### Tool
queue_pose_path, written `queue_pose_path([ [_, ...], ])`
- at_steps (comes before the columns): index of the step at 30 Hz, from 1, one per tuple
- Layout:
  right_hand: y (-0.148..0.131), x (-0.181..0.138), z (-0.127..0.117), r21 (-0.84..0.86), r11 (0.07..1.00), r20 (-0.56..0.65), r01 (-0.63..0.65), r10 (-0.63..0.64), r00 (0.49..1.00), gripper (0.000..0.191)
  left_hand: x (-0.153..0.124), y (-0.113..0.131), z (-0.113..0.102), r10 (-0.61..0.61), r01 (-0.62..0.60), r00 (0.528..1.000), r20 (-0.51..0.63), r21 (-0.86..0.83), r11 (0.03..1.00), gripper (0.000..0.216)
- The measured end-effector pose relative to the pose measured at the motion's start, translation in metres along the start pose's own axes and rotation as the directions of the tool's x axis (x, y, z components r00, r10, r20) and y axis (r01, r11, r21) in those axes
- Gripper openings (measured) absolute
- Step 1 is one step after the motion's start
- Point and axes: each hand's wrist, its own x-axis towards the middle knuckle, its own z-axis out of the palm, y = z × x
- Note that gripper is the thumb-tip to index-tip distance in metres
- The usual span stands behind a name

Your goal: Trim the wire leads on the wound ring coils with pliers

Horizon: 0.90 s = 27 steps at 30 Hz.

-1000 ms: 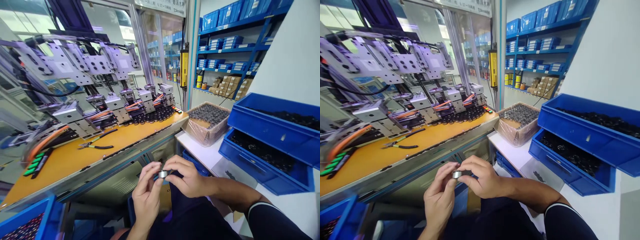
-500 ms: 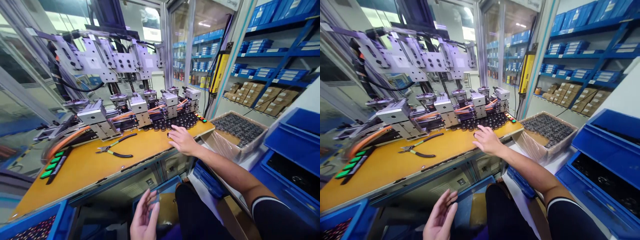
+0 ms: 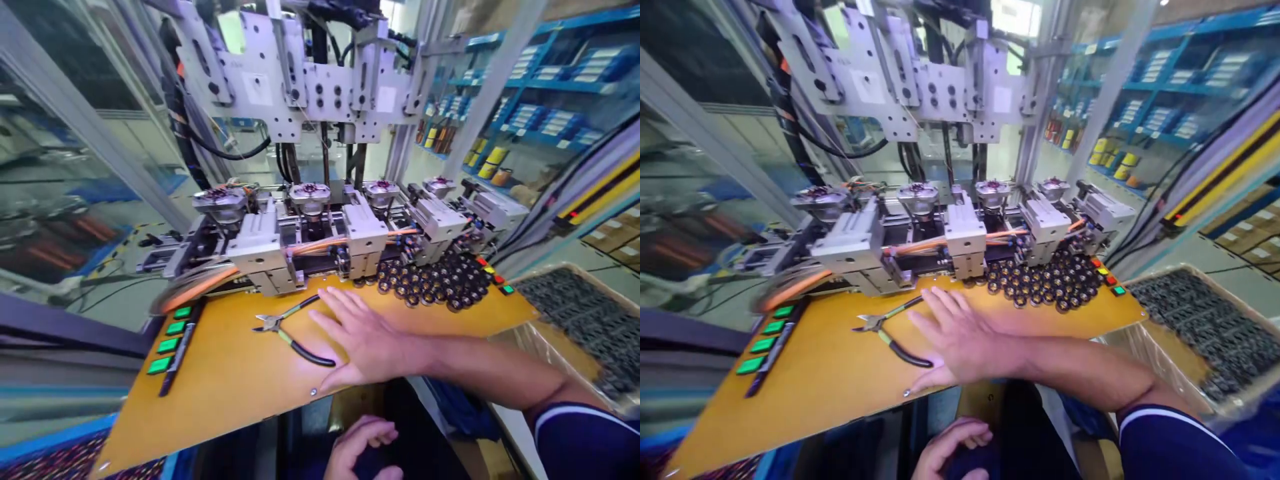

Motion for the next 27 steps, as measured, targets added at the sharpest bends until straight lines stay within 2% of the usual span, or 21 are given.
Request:
queue_pose_path([
  [2, 0.000, 0.014, 0.006, 0.052, 0.993, 0.112, -0.109, 0.103, 0.988, 0.114, -0.002, 0.027, -0.004, -0.098, 0.098, 0.992, -0.074, -0.008, 0.995, 0.051],
  [4, 0.000, 0.022, 0.007, 0.111, 0.976, 0.174, -0.188, 0.167, 0.970, 0.104, -0.008, 0.056, -0.006, -0.271, 0.267, 0.950, -0.152, -0.048, 0.963, 0.040],
  [5, 0.000, 0.024, 0.005, 0.147, 0.966, 0.190, -0.212, 0.183, 0.965, 0.095, -0.010, 0.071, -0.008, -0.368, 0.356, 0.906, -0.210, -0.094, 0.930, 0.036],
  [6, -0.001, 0.026, 0.002, 0.183, 0.956, 0.201, -0.228, 0.191, 0.961, 0.084, -0.011, 0.086, -0.010, -0.468, 0.438, 0.841, -0.271, -0.167, 0.884, 0.035],
  [8, -0.004, 0.028, -0.002, 0.250, 0.935, 0.225, -0.251, 0.196, 0.954, 0.067, -0.009, 0.111, -0.018, -0.637, 0.515, 0.670, -0.382, -0.379, 0.769, 0.041],
  [9, -0.006, 0.029, -0.004, 0.277, 0.924, 0.235, -0.265, 0.202, 0.951, 0.060, -0.006, 0.121, -0.023, -0.687, 0.501, 0.594, -0.417, -0.476, 0.722, 0.045],
  [10, -0.008, 0.029, -0.005, 0.302, 0.910, 0.239, -0.284, 0.216, 0.947, 0.055, -0.001, 0.130, -0.028, -0.719, 0.470, 0.538, -0.439, -0.552, 0.689, 0.049],
  [12, -0.014, 0.028, -0.006, 0.369, 0.862, 0.223, -0.348, 0.281, 0.933, 0.046, 0.012, 0.140, -0.037, -0.731, 0.397, 0.492, -0.473, -0.626, 0.671, 0.058],
  [16, -0.034, 0.017, -0.014, 0.566, 0.716, 0.167, -0.408, 0.385, 0.908, 0.037, 0.046, 0.146, -0.045, -0.711, 0.267, 0.469, -0.523, -0.684, 0.679, 0.069],
  [19, -0.055, 0.007, -0.032, 0.704, 0.616, 0.131, -0.354, 0.377, 0.917, 0.042, 0.068, 0.152, -0.045, -0.674, 0.190, 0.497, -0.547, -0.689, 0.699, 0.064],
  [23, -0.069, 0.007, -0.064, 0.832, 0.447, 0.146, -0.328, 0.395, 0.907, 0.054, 0.081, 0.165, -0.048, -0.589, 0.129, 0.578, -0.565, -0.650, 0.749, 0.053],
  [25, -0.066, 0.012, -0.077, 0.883, 0.288, 0.254, -0.371, 0.372, 0.893, 0.059, 0.082, 0.171, -0.053, -0.539, 0.125, 0.632, -0.558, -0.613, 0.780, 0.048],
  [27, -0.059, 0.017, -0.087, 0.888, 0.077, 0.421, -0.454, 0.265, 0.867, 0.066, 0.082, 0.176, -0.059, -0.487, 0.136, 0.696, -0.527, -0.569, 0.811, 0.044],
])
